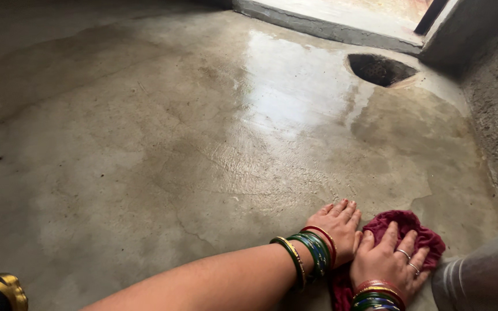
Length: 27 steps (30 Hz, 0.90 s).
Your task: The person wipes a concrete floor by hand with a cloth, periodically rinsing or dipping the cloth in a metal bucket.
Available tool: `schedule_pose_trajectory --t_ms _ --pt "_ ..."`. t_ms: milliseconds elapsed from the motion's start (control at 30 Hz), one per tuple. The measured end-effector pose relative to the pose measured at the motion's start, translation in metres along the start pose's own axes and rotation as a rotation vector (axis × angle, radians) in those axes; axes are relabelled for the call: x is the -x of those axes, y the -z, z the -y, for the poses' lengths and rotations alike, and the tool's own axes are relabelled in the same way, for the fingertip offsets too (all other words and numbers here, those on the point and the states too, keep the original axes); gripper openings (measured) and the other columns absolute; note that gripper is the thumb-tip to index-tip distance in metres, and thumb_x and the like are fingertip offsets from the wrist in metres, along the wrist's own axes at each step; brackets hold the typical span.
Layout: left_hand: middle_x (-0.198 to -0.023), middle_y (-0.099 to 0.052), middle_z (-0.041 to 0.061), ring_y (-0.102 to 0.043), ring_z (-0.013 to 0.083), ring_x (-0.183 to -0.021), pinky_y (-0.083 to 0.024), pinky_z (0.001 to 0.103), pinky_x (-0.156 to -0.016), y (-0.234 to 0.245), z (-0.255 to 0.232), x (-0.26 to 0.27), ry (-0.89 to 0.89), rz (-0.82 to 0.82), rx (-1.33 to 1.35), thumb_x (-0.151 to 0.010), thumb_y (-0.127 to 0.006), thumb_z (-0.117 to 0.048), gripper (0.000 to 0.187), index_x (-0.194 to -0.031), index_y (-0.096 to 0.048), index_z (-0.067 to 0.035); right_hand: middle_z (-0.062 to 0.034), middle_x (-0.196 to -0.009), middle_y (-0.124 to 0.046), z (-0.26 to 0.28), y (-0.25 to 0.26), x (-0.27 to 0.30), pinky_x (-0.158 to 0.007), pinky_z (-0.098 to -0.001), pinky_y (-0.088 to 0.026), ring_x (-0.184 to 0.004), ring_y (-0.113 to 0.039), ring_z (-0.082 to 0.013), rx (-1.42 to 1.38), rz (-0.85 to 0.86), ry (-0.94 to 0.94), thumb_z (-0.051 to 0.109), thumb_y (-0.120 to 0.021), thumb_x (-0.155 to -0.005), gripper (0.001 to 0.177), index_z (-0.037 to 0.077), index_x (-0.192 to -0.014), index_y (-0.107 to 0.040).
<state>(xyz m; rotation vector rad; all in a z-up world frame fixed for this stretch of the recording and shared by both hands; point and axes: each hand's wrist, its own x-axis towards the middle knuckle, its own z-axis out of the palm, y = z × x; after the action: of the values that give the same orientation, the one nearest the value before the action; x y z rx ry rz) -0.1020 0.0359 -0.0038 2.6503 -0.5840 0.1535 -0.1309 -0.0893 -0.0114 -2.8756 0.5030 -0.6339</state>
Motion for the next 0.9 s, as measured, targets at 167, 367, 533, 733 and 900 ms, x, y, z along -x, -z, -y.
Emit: schedule_pose_trajectory --t_ms 167,367,533,733,900 --pt "-0.164 -0.033 0.018 -0.026 0.0296 -0.155 -0.019 0.046 -0.124 0.008 0.011 0.021 -0.007 -0.04 -0.013 -0.102 -0.035 -0.038 0.063 -0.153 -0.041 -0.001 -0.0118 -0.165 -0.036 0.017 0.006 0.015 -0.119 -0.0597 -0.019 -0.151 -0.027 -0.0406 -0.004 0.028 -0.003 0.059 -0.048 -0.096 0.067 0.027 -0.154 -0.046" --pt "-0.165 -0.033 0.017 -0.027 0.0289 -0.155 -0.019 0.046 -0.124 0.02 0.037 0.038 0.021 -0.05 -0.039 -0.102 -0.034 -0.037 0.063 -0.153 -0.04 -0.001 -0.0135 -0.165 -0.035 0.049 0.011 0.027 -0.117 -0.0607 -0.021 -0.15 -0.027 -0.0418 -0.037 0.059 0.044 0.057 -0.049 -0.095 0.067 0.025 -0.154 -0.047" --pt "-0.166 -0.029 0.018 -0.024 0.028 -0.155 -0.018 0.045 -0.124 0.025 0.056 0.038 0.051 -0.028 -0.086 -0.103 -0.031 -0.037 0.063 -0.154 -0.036 -0.001 -0.0136 -0.165 -0.034 0.071 0.016 0.029 -0.117 -0.0612 -0.021 -0.15 -0.027 -0.0419 -0.052 0.097 0.086 0.056 -0.049 -0.096 0.066 0.023 -0.153 -0.047" --pt "-0.166 -0.026 0.016 -0.021 0.0277 -0.155 -0.017 0.045 -0.124 0.029 0.067 0.042 0.096 -0.025 -0.096 -0.103 -0.029 -0.038 0.064 -0.155 -0.033 -0.002 -0.0144 -0.164 -0.034 0.083 0.015 0.029 -0.118 -0.06 -0.018 -0.15 -0.025 -0.0412 -0.096 0.104 0.125 0.054 -0.049 -0.096 0.066 0.022 -0.154 -0.047" --pt "-0.166 -0.027 0.017 -0.022 0.0276 -0.155 -0.017 0.045 -0.124 0.037 0.074 0.045 0.131 -0.031 -0.061 -0.103 -0.03 -0.039 0.063 -0.155 -0.034 -0.003 -0.0143 -0.164 -0.033 0.093 0.014 0.025 -0.118 -0.0592 -0.018 -0.151 -0.023 -0.0397 -0.113 0.128 0.154 0.053 -0.049 -0.097 0.065 0.02 -0.154 -0.045"
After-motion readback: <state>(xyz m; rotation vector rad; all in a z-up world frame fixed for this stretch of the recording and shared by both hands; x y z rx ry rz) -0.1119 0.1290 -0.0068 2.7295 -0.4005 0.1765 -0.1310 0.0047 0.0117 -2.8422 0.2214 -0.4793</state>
